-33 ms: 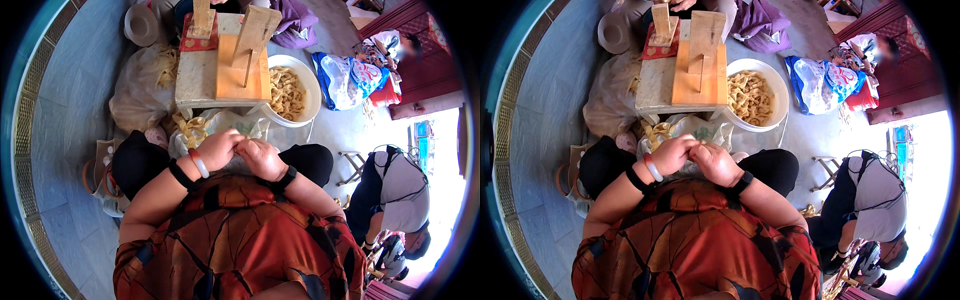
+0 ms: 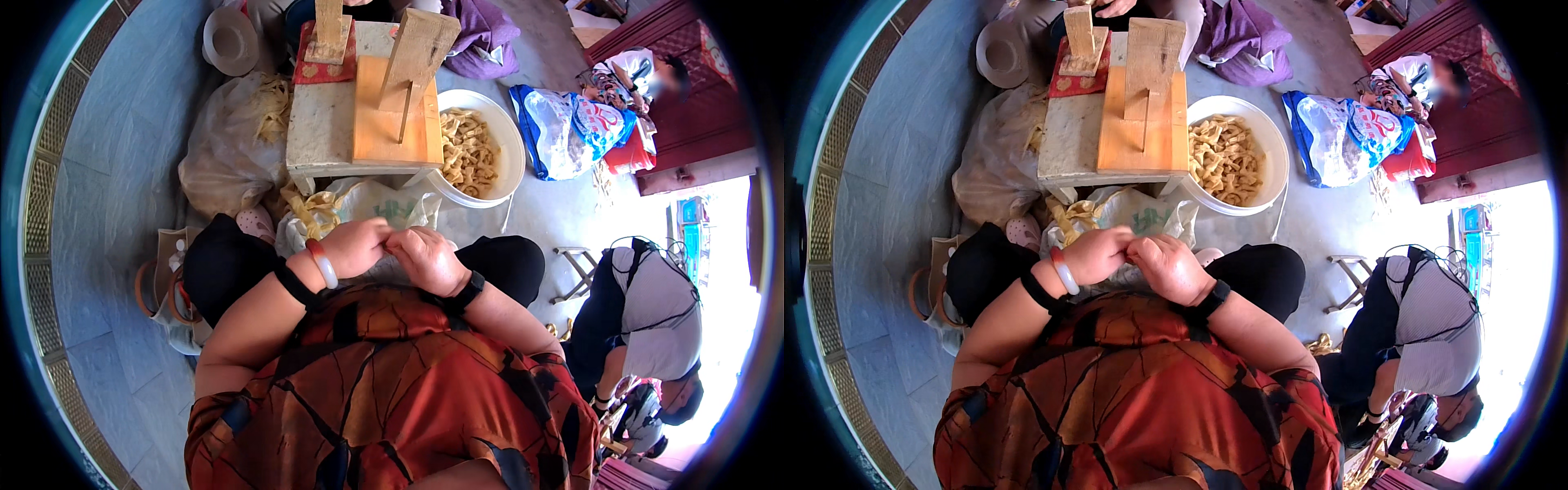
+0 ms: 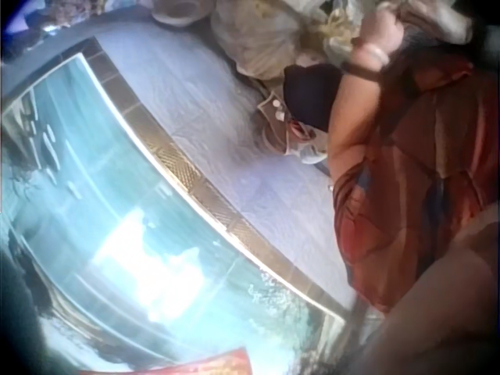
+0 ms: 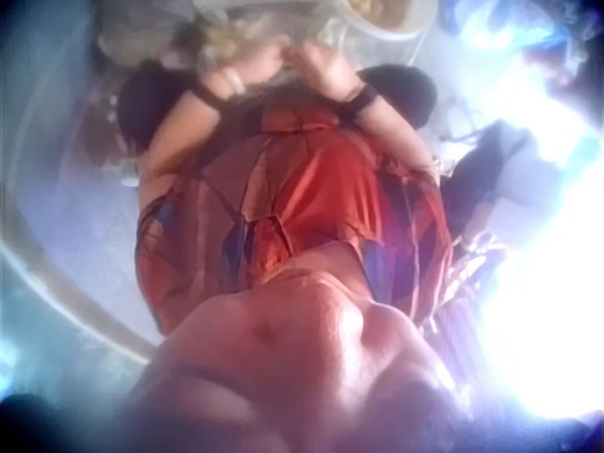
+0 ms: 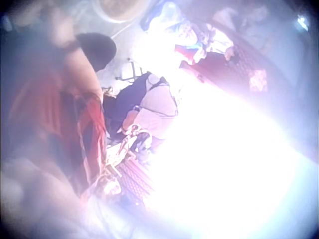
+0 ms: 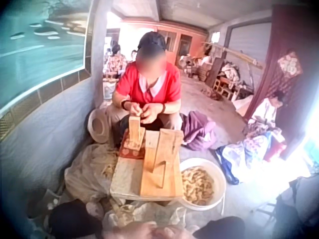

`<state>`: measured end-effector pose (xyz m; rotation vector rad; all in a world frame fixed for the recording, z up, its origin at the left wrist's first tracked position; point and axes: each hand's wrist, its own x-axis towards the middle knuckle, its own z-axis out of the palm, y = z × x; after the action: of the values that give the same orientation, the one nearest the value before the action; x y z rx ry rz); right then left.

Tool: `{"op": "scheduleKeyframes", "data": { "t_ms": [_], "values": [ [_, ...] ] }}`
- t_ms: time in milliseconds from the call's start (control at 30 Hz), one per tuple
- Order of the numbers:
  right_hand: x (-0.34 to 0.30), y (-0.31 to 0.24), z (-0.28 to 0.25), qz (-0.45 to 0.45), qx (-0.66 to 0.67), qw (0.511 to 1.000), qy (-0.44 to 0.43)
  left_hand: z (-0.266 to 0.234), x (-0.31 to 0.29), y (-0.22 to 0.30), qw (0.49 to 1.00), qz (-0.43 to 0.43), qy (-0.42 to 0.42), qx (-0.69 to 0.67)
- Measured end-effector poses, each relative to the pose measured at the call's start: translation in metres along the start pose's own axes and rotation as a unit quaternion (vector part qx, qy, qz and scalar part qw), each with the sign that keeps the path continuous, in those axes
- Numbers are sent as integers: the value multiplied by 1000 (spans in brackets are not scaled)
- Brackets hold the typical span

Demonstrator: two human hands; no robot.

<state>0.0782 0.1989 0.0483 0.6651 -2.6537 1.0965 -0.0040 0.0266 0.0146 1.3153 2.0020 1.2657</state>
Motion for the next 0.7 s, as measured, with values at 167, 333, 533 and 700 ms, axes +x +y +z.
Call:
{"op": "scheduleKeyframes", "data": {
  "t_ms": [167, 333, 533, 700],
  "values": [
    [-1, 8, -6, -48, -42, 998, -21, -15, 5, -6, 872, -207, -231, -378],
    [-2, 19, 1, 360, 493, 785, 100, -2, 8, 0, 886, -129, -64, -441],
    [1, 48, 4, 384, 609, 693, 50, 7, 8, 10, 980, 79, 147, 109],
    [15, 19, -13, 380, 468, 797, 25, 5, 3, 8, 974, 67, 184, 117]
  ]
}}
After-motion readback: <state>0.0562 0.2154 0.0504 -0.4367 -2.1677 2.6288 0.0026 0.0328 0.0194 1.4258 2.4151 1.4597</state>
